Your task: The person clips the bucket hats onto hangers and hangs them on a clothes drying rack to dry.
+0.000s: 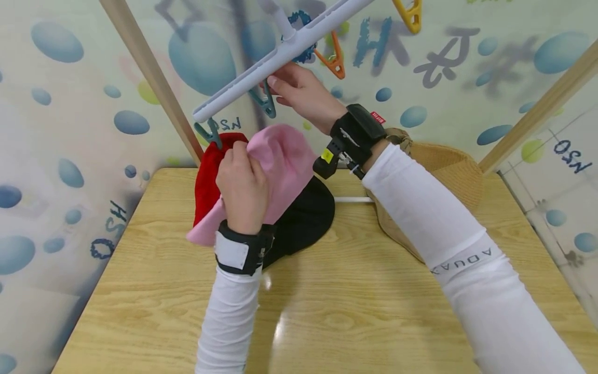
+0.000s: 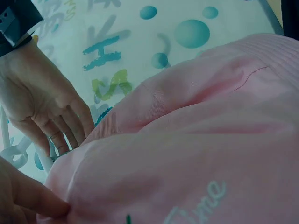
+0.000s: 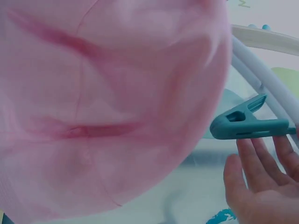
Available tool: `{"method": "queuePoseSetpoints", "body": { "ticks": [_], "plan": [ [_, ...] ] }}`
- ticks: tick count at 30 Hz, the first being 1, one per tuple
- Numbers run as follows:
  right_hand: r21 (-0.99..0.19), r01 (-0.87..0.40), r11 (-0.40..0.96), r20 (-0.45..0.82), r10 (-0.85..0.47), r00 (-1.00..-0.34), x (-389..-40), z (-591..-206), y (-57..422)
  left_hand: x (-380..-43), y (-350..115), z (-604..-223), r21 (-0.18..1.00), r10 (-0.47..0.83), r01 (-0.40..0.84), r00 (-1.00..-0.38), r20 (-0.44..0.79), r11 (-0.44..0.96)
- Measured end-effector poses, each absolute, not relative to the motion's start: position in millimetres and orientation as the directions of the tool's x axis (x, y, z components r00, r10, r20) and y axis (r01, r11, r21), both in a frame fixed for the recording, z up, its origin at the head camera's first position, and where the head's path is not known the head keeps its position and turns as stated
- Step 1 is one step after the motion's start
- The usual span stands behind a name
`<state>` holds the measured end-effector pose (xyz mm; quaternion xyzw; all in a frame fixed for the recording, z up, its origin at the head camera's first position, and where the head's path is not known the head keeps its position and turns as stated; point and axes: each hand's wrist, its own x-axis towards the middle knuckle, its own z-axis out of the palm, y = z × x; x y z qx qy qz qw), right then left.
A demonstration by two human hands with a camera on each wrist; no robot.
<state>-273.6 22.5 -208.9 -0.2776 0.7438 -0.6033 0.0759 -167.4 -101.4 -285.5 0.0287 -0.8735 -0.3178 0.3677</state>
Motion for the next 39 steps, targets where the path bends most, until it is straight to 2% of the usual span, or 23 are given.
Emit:
{"method": "queuePoseSetpoints", "body": {
  "ticks": [13, 30, 39],
  "plan": [
    [-0.991, -0.134, 0.022, 0.102, -0.534, -0.839, -274, -202, 21, -167, -101, -286, 0.586, -0.288, 0.179, -0.736, 0.612, 0.79],
    [-0.997, -0.048, -0.053, 0.071, -0.7, -0.711, -286, -202, 24, -166, -99, -284, 0.575, -0.283, 0.177, -0.732, 0.619, 0.799],
    [-0.998, 0.007, -0.062, 0.037, -0.677, -0.735, -283, -196, 23, -166, -99, -284, 0.58, -0.282, 0.176, -0.74, 0.611, 0.795]
  ]
}}
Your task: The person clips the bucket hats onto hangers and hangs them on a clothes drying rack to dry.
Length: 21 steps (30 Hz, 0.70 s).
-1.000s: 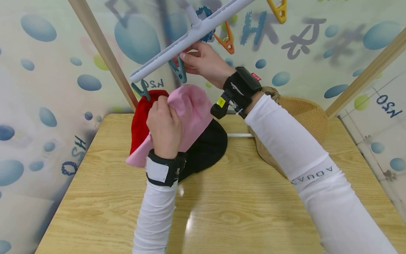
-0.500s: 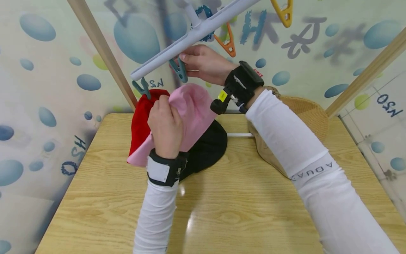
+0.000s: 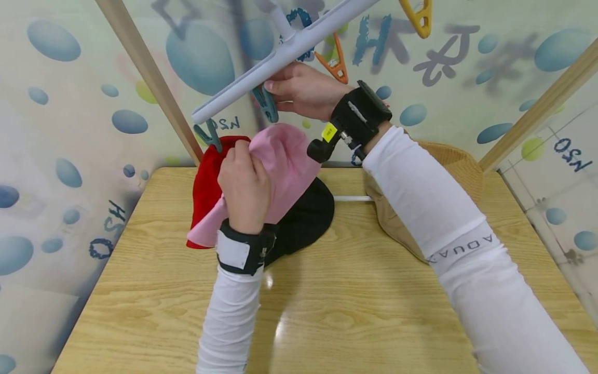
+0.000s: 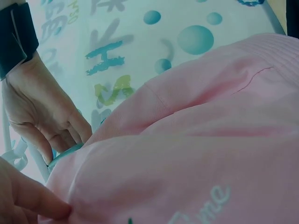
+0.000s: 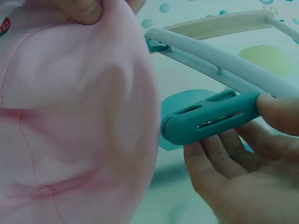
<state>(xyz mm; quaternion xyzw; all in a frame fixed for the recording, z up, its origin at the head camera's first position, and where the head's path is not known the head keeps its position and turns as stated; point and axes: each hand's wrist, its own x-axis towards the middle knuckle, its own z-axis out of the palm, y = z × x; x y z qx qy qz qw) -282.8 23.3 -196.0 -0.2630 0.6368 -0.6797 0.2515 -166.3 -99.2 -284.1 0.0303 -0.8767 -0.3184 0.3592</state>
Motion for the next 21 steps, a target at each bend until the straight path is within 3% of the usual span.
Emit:
{"method": "queuePoseSetpoints", "body": {
  "ticks": [15, 21],
  "plan": [
    [-0.995, 0.032, -0.094, 0.039, -0.663, -0.747, -274, -191, 23, -162, -99, -283, 0.574, -0.29, 0.168, -0.73, 0.619, 0.801],
    [-0.995, 0.024, -0.096, 0.041, -0.618, -0.785, -269, -188, 22, -162, -97, -281, 0.578, -0.299, 0.166, -0.723, 0.623, 0.799]
  ]
}}
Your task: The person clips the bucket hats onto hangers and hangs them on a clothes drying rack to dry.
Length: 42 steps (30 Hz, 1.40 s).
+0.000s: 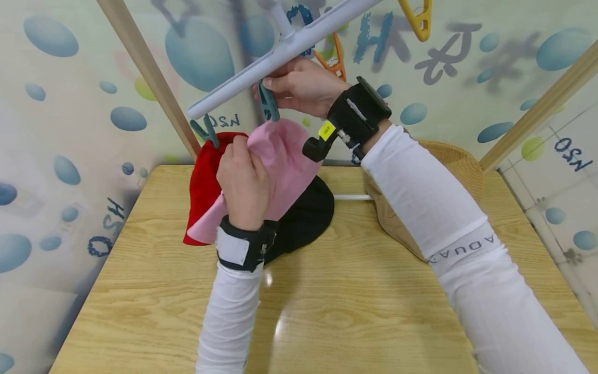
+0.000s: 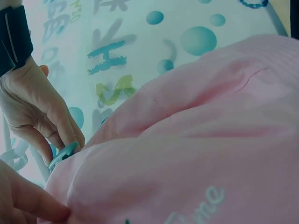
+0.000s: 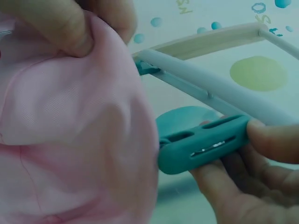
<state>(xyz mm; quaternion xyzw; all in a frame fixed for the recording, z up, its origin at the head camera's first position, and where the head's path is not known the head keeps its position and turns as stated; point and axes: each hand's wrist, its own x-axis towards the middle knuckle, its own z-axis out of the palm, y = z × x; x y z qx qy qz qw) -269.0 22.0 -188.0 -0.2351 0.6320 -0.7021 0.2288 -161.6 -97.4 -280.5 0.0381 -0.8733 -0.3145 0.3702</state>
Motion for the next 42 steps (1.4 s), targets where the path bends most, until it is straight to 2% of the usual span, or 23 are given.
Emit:
{"method": "queuePoseSetpoints", "body": {
  "ticks": [20, 28, 35, 42],
  "plan": [
    [-0.987, 0.073, -0.142, 0.025, -0.588, -0.809, -268, -192, 21, -165, -94, -265, 0.612, -0.32, 0.177, -0.723, 0.612, 0.771],
    [-0.984, 0.088, -0.152, 0.025, -0.617, -0.787, -269, -197, 21, -167, -94, -264, 0.614, -0.32, 0.157, -0.739, 0.593, 0.774],
    [-0.993, 0.029, -0.118, 0.049, -0.61, -0.791, -270, -200, 23, -167, -96, -268, 0.621, -0.324, 0.142, -0.751, 0.575, 0.771],
    [-0.996, 0.03, -0.083, 0.026, -0.598, -0.801, -266, -198, 45, -167, -96, -271, 0.629, -0.335, 0.154, -0.737, 0.587, 0.762]
  ]
}}
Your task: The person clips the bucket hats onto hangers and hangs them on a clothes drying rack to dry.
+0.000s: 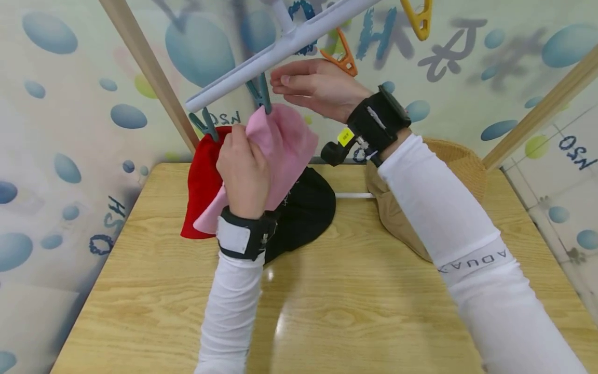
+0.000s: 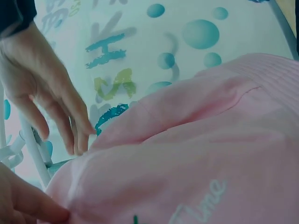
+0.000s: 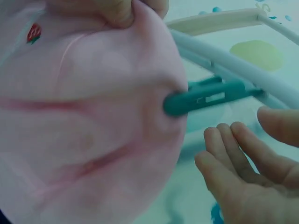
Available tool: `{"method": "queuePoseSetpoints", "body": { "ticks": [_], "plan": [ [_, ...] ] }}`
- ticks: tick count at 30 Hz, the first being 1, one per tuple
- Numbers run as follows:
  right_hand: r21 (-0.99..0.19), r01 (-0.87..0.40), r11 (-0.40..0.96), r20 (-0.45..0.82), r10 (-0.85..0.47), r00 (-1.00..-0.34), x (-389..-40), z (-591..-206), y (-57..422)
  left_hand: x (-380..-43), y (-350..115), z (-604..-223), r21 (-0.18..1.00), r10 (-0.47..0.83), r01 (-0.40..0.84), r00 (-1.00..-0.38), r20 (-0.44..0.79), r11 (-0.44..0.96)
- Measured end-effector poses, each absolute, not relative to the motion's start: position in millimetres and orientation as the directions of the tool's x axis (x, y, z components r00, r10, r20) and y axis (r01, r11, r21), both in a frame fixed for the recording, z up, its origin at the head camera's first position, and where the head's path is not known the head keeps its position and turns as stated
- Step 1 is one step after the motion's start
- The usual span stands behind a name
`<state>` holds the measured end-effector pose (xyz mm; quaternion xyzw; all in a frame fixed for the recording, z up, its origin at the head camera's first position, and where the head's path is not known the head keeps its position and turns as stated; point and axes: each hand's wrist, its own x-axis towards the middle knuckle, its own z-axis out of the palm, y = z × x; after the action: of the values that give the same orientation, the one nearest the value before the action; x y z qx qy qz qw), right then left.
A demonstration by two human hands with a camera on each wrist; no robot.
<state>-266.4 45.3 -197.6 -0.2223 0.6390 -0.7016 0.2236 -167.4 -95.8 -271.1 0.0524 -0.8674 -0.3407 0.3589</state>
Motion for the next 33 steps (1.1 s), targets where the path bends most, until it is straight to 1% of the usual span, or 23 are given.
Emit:
{"method": "queuePoseSetpoints", "body": {
  "ticks": [5, 10, 15, 20, 25, 30, 33],
  "plan": [
    [-1.0, 0.02, -0.02, -0.004, -0.613, -0.79, -261, -209, 66, -171, -95, -274, 0.627, -0.332, 0.154, -0.739, 0.586, 0.763],
    [-0.999, 0.029, 0.035, -0.044, -0.622, -0.782, -258, -231, 86, -173, -92, -275, 0.631, -0.331, 0.124, -0.765, 0.552, 0.766],
    [-0.997, 0.073, 0.02, -0.071, -0.595, -0.8, -257, -249, 104, -172, -90, -276, 0.654, -0.343, 0.107, -0.782, 0.52, 0.748],
    [-0.994, 0.108, 0.006, -0.092, -0.567, -0.819, -256, -261, 123, -170, -87, -275, 0.646, -0.329, 0.116, -0.785, 0.525, 0.754],
    [-0.993, 0.121, 0.013, -0.107, -0.561, -0.821, -254, -271, 135, -163, -83, -272, 0.599, -0.301, 0.136, -0.765, 0.57, 0.789],
    [-0.991, 0.127, 0.041, -0.128, -0.565, -0.815, -253, -278, 141, -152, -78, -264, 0.588, -0.283, 0.215, -0.716, 0.638, 0.78],
    [-0.991, 0.128, 0.044, -0.13, -0.576, -0.807, -252, -282, 144, -146, -75, -258, 0.586, -0.267, 0.259, -0.701, 0.661, 0.768]
  ]
}}
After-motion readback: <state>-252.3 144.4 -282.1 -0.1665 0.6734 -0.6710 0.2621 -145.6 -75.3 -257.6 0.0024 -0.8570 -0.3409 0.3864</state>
